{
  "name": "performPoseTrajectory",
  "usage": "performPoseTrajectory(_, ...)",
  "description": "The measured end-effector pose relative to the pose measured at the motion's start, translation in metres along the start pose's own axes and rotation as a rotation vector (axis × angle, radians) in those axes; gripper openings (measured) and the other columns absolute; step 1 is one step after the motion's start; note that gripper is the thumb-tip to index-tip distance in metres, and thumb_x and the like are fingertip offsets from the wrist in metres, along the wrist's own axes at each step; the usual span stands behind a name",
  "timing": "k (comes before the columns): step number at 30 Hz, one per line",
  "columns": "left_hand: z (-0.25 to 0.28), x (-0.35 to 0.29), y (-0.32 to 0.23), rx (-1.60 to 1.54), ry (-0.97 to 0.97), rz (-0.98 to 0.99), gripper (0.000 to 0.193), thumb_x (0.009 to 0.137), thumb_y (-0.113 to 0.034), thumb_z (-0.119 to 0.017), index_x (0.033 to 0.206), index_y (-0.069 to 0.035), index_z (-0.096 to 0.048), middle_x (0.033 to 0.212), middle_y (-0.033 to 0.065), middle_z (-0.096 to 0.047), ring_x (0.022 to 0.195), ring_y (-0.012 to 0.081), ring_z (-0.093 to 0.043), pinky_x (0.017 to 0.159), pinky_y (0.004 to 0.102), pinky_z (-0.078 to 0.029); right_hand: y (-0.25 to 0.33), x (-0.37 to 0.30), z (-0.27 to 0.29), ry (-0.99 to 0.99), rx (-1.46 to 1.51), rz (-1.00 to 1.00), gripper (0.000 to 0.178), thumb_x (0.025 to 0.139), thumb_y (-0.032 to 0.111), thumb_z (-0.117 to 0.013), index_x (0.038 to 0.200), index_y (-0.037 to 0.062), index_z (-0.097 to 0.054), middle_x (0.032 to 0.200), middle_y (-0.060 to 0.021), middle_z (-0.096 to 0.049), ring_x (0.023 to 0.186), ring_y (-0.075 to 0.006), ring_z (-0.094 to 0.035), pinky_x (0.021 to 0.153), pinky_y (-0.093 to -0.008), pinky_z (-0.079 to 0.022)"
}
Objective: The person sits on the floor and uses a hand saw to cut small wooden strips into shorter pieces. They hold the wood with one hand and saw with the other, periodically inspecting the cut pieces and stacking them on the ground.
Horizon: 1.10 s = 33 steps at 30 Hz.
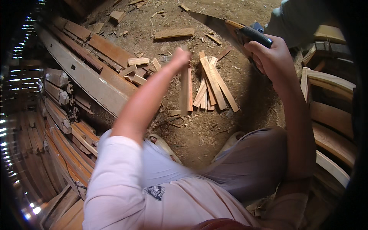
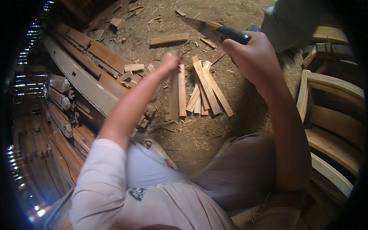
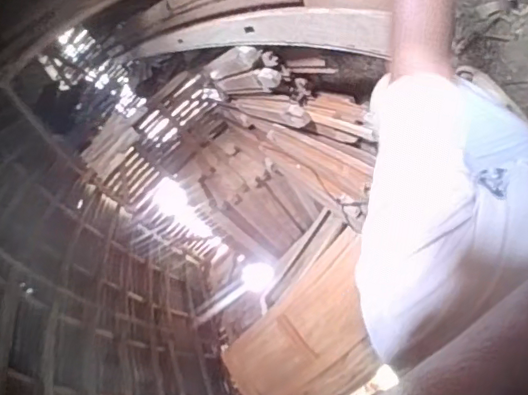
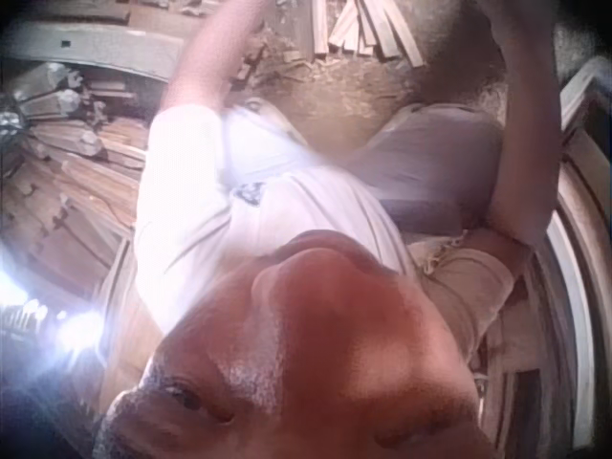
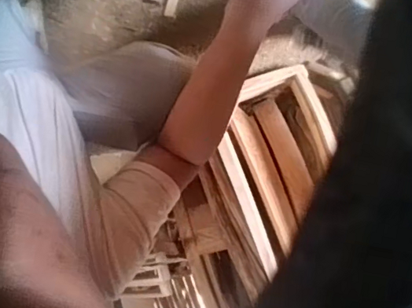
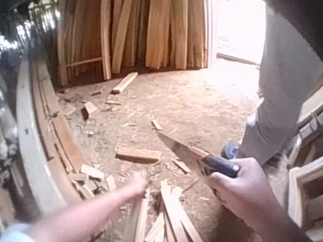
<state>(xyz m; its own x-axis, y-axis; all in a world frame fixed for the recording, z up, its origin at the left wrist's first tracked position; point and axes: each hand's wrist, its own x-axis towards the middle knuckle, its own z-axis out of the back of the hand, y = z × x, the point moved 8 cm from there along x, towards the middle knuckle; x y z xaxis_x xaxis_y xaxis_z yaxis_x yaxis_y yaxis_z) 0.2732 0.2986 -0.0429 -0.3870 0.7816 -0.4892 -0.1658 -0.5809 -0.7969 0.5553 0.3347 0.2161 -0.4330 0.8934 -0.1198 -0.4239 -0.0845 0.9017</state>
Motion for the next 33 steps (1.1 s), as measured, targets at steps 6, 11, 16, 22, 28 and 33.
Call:
performPoseTrajectory(6, -0.088, 0.037, 0.061, 0.464, -0.355, -0.017, 0.1, 0.084, -0.056, -0.076, 0.142, 0.012, -0.031, 0.135, 0.0332, -0.049, 0.128, 0.0412, -0.051, 0.107, 0.0581, -0.042, -0.007, -0.01, 0.03, -0.078, 0.023, 0.006, 0.026, 0.085, 0.026, -0.068, 0.072, 0.0035, -0.064, 0.056, 0.002, -0.052, 0.05, -0.0074, -0.049, 0.049, -0.028, -0.038)
performPoseTrajectory(11, -0.13, -0.033, 0.055, 0.382, -0.202, 0.577, 0.139, 0.072, -0.066, -0.082, 0.158, 0.008, -0.002, 0.166, 0.0323, -0.008, 0.155, 0.0421, -0.014, 0.126, 0.0546, -0.02, -0.017, -0.027, 0.052, -0.108, 0.015, -0.056, 0.027, 0.091, 0.023, -0.069, 0.071, 0.0075, -0.06, 0.056, 0.0051, -0.047, 0.047, -0.0047, -0.041, 0.046, -0.0243, -0.031)
performPoseTrajectory(16, -0.156, -0.047, 0.071, 0.58, -0.318, 0.457, 0.122, 0.068, -0.064, -0.087, 0.147, 0.005, -0.025, 0.148, 0.0209, -0.036, 0.143, 0.0336, -0.036, 0.12, 0.0462, -0.032, -0.017, -0.019, 0.06, -0.091, 0.068, 0.047, 0.028, 0.091, 0.024, -0.069, 0.071, 0.0066, -0.061, 0.056, 0.005, -0.047, 0.048, -0.0047, -0.039, 0.047, -0.025, -0.03)
performPoseTrajectory(22, -0.131, -0.028, 0.095, 0.527, -0.359, 0.349, 0.099, 0.072, -0.047, -0.085, 0.137, 0.007, -0.034, 0.144, 0.027, -0.044, 0.138, 0.0388, -0.044, 0.114, 0.047, -0.042, -0.028, -0.016, 0.061, -0.072, 0.007, 0.071, 0.026, 0.092, 0.024, -0.069, 0.073, 0.0067, -0.063, 0.056, 0.0053, -0.048, 0.048, -0.0039, -0.041, 0.047, -0.0243, -0.03)
performPoseTrajectory(28, -0.132, -0.026, 0.079, 0.613, -0.262, 0.183, 0.087, 0.078, -0.035, -0.08, 0.139, 0.006, -0.033, 0.144, 0.0326, -0.043, 0.131, 0.0461, -0.051, 0.11, 0.0481, -0.047, -0.022, -0.018, 0.061, -0.097, 0.036, 0.088, 0.025, 0.091, 0.023, -0.07, 0.073, 0.0066, -0.063, 0.057, 0.0048, -0.05, 0.048, -0.0041, -0.042, 0.047, -0.0243, -0.03)
performPoseTrajectory(33, -0.12, -0.035, 0.068, 0.605, -0.186, 0.163, 0.081, 0.083, -0.027, -0.074, 0.146, -0.003, -0.03, 0.145, 0.038, -0.038, 0.122, 0.0494, -0.058, 0.106, 0.0523, -0.05, -0.017, -0.019, 0.057, -0.138, -0.04, 0.08, 0.03, 0.09, 0.025, -0.071, 0.067, 0.0079, -0.062, 0.054, 0.0036, -0.05, 0.046, -0.005, -0.043, 0.047, -0.0247, -0.031)
